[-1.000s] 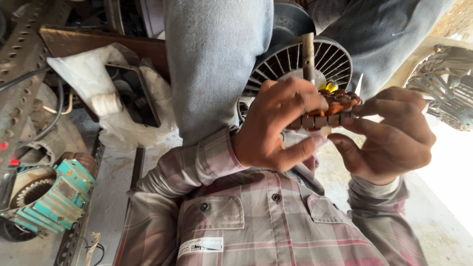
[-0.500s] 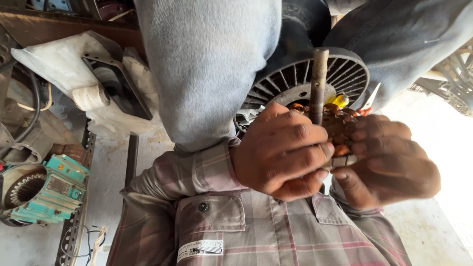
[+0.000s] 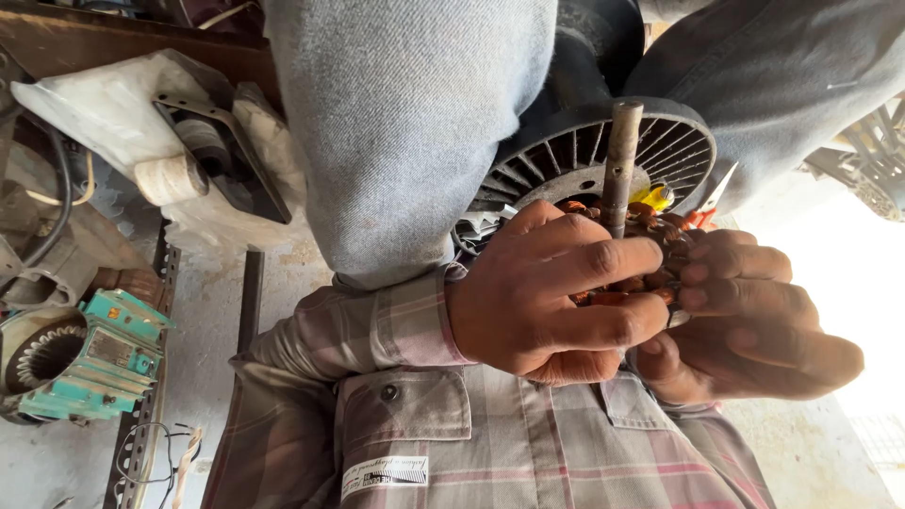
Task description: The person is repairing an electric motor stator by hand. They use scissors to trim excess copper wire and a screwdriver to adjust the windings on the stator core.
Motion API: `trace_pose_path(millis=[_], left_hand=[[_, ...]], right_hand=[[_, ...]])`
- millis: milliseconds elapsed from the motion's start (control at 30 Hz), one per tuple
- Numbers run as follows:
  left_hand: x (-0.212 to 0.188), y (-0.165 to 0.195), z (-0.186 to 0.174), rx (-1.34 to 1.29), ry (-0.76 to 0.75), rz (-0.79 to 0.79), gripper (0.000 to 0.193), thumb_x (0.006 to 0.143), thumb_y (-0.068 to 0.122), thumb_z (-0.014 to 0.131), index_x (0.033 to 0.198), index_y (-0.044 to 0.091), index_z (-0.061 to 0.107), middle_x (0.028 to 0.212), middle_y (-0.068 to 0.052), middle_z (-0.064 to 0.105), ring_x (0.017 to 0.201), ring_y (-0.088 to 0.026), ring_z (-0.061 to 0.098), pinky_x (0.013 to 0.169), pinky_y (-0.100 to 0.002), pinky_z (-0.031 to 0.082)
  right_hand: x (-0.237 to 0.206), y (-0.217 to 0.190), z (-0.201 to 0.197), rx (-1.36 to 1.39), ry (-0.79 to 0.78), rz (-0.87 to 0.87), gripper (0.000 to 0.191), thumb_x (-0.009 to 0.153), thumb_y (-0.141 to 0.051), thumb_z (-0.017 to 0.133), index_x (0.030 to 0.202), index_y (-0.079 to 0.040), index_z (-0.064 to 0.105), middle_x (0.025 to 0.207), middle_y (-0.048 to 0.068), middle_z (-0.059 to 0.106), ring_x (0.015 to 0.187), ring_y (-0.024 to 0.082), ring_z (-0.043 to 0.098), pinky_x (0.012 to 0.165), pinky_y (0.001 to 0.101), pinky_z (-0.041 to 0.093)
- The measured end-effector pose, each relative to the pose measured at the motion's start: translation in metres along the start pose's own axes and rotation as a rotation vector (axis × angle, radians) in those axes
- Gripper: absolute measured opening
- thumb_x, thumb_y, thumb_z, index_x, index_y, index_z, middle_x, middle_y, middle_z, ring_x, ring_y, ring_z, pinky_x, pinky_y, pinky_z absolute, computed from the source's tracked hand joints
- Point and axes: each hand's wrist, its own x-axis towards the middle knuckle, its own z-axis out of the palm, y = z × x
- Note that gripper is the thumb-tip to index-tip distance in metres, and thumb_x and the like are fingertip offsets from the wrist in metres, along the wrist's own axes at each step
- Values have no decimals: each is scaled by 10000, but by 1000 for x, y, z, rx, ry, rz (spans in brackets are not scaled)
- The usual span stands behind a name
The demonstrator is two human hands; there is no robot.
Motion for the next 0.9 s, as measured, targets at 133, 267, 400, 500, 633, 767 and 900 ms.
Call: trace_pose_path(millis=[133,267,400,500,633,767,900], left_hand=[[-2,-1,3,86,4,21,173,1082,364,610,1203,241,614,1321,-38,593,1002,-161,639,818,-350,435],[-5,-8,8,56,45,61,283,1068,449,577,1206,204,605,1295,-90,579,974,-197,634,829,-388,443],[-5,-13,13,61,65,65,306,1079,394,528,1240,139,581,1325,-120,559,987,-215,621,812,-382,425],[-4,-14,5,5,97,47,378,1072,406,580,1225,60,567,1302,-147,560,1017,-242,604,877,-403,445],[-18,-10,-37,202,265,72,215,952,219,661,1029,20,638,1206,-136,611,1053,-307,632,976,-469,445],[-45,-15,-76,684,160,35,136,1017,177,733,1028,42,727,1370,-116,580,1337,-327,521,1129,-491,382],[-62,-19,-66,795,-18,25,96,1029,160,721,1003,68,734,1595,-118,465,1558,-341,308,1254,-571,262]], right_hand=[[-2,-1,16,29,79,17,628,820,-97,813,1227,-25,340,933,108,586,909,241,655,718,332,611],[3,1,20,62,127,-9,646,801,-41,821,1243,-16,350,955,146,604,888,224,676,703,302,624],[10,0,3,-26,-37,75,548,809,-125,818,1183,-63,422,982,218,634,902,268,685,775,410,604],[2,-2,-6,-4,84,121,550,803,-233,851,1139,-31,465,1047,164,622,1034,322,669,909,480,594],[-22,-13,5,-287,183,41,290,887,-139,797,1016,10,583,946,151,664,914,287,703,740,360,573],[-32,-31,23,-416,-379,250,185,912,-5,804,1074,-8,713,880,154,690,693,259,673,615,328,493],[-34,-17,58,-492,-527,229,294,876,-33,833,1159,-34,752,716,71,589,565,231,555,539,377,450]])
